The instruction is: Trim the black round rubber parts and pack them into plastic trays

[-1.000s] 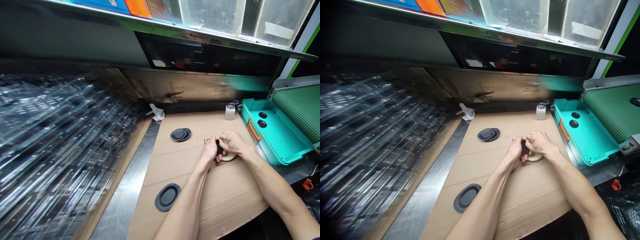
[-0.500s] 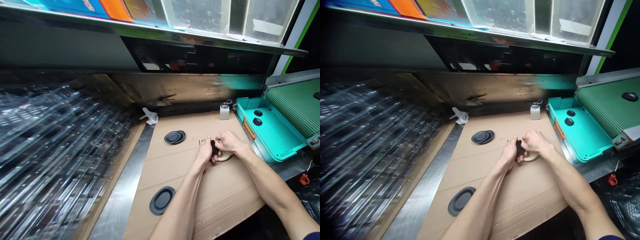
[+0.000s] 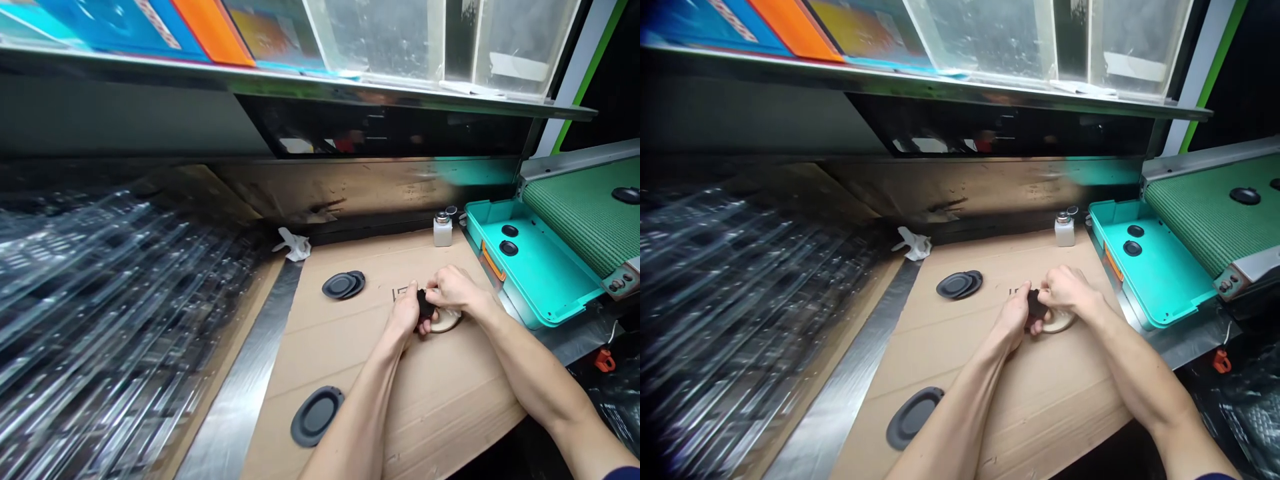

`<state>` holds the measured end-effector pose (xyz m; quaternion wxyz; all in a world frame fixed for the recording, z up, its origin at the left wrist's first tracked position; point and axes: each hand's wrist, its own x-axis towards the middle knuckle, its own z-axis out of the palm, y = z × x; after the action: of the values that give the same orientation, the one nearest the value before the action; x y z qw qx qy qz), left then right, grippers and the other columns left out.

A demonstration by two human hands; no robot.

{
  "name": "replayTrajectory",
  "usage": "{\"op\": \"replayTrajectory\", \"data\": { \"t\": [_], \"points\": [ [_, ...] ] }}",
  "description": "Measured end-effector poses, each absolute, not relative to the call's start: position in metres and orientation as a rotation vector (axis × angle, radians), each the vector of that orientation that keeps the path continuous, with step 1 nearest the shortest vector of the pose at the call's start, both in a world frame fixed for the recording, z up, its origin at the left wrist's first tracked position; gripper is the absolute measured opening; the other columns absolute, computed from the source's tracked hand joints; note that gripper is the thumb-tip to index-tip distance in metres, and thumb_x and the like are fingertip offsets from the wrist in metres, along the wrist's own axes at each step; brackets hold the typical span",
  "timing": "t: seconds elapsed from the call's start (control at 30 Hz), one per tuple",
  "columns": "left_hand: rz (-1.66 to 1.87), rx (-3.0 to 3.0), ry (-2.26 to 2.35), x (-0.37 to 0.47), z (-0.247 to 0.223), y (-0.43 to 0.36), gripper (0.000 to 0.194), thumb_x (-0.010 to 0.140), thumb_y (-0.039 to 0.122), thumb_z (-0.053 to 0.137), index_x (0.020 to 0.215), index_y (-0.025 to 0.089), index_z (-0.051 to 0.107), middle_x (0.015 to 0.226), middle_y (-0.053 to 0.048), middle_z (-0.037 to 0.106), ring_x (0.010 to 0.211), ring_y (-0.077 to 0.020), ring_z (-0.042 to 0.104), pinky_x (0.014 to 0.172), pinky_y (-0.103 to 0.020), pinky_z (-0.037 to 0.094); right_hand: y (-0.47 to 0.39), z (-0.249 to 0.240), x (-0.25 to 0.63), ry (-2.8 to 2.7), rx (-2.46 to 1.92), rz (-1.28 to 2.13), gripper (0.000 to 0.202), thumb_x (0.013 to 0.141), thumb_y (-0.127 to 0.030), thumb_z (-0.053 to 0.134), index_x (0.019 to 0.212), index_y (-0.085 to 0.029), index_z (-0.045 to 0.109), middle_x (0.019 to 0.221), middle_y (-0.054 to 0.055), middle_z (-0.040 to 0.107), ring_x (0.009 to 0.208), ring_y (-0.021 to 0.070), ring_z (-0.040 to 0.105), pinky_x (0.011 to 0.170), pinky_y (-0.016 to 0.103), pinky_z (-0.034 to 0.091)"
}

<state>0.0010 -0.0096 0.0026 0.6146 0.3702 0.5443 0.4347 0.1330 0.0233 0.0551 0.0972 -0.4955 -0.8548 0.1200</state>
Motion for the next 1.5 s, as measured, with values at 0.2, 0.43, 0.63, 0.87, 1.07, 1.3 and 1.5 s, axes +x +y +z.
{"op": "replayTrajectory", "data": {
  "t": [0.2,0.43,0.63,0.87,1.07,1.3,1.5],
  "points": [
    [0.957,0.528,1.037,-0.014,0.017,-0.006,0.059,0.101,0.045,0.021,0.084,0.008,0.064,0.052,-0.009,0.059,0.034,-0.0149,0.047,0.032,-0.024,0.035,0.032,0.056,0.151,-2.248,-1.366,0.495,0.028,0.093,-0.028,0.052,0.087,-0.018,0.077,0.075,0.000,0.070,0.069,0.0127,0.059,0.062,0.022,0.034],
    [0.920,0.343,0.869,-0.036,0.019,0.000,0.054,0.100,0.042,0.024,0.093,0.006,0.064,0.055,-0.010,0.059,0.037,-0.0165,0.049,0.034,-0.024,0.035,0.047,0.054,0.176,-2.318,-1.780,0.359,0.025,0.094,-0.029,0.053,0.088,-0.019,0.075,0.077,0.005,0.070,0.078,0.0194,0.064,0.070,0.025,0.040],
    [0.998,0.237,0.780,-0.039,0.010,0.005,0.046,0.100,0.037,0.028,0.088,0.008,0.062,0.061,-0.011,0.061,0.042,-0.0150,0.051,0.035,-0.022,0.038,0.033,0.062,0.166,-2.431,-1.620,0.251,0.024,0.097,-0.038,0.056,0.104,-0.020,0.071,0.108,0.009,0.068,0.102,0.0233,0.060,0.085,0.029,0.042],
    [1.061,0.087,0.802,-0.034,0.022,0.005,0.057,0.103,0.039,0.020,0.104,-0.001,0.060,0.060,-0.011,0.060,0.040,-0.0130,0.050,0.036,-0.020,0.043,0.011,0.062,0.144,-2.830,-1.316,0.567,0.034,0.067,-0.043,0.083,0.088,-0.023,0.064,0.093,0.000,0.069,0.088,0.0213,0.062,0.081,0.028,0.041],
    [1.063,0.051,0.813,-0.035,0.025,0.005,0.060,0.104,0.041,0.019,0.109,-0.003,0.060,0.061,-0.012,0.062,0.042,-0.0138,0.054,0.038,-0.020,0.047,0.018,0.073,0.155,-2.546,-1.558,0.503,0.017,0.081,-0.033,0.063,0.092,-0.022,0.068,0.083,0.002,0.070,0.073,0.0187,0.060,0.060,0.026,0.034],
    [1.145,0.170,0.898,-0.019,0.018,0.005,0.062,0.105,0.046,0.019,0.105,0.003,0.063,0.071,-0.016,0.068,0.055,-0.0199,0.065,0.049,-0.028,0.055,0.017,0.071,0.135,-2.085,-1.617,0.512,0.030,0.096,-0.044,0.051,0.095,-0.020,0.069,0.088,0.002,0.071,0.082,0.0183,0.063,0.069,0.025,0.040],
    [1.314,0.235,0.724,-0.001,0.007,0.002,0.041,0.104,0.033,0.033,0.105,0.010,0.067,0.093,-0.012,0.073,0.092,-0.0231,0.071,0.086,-0.035,0.059,-0.002,0.043,0.097,-2.227,-1.590,0.346,0.027,0.100,-0.042,0.054,0.113,-0.023,0.067,0.110,0.007,0.068,0.102,0.0220,0.062,0.088,0.028,0.044]
  ]
}}
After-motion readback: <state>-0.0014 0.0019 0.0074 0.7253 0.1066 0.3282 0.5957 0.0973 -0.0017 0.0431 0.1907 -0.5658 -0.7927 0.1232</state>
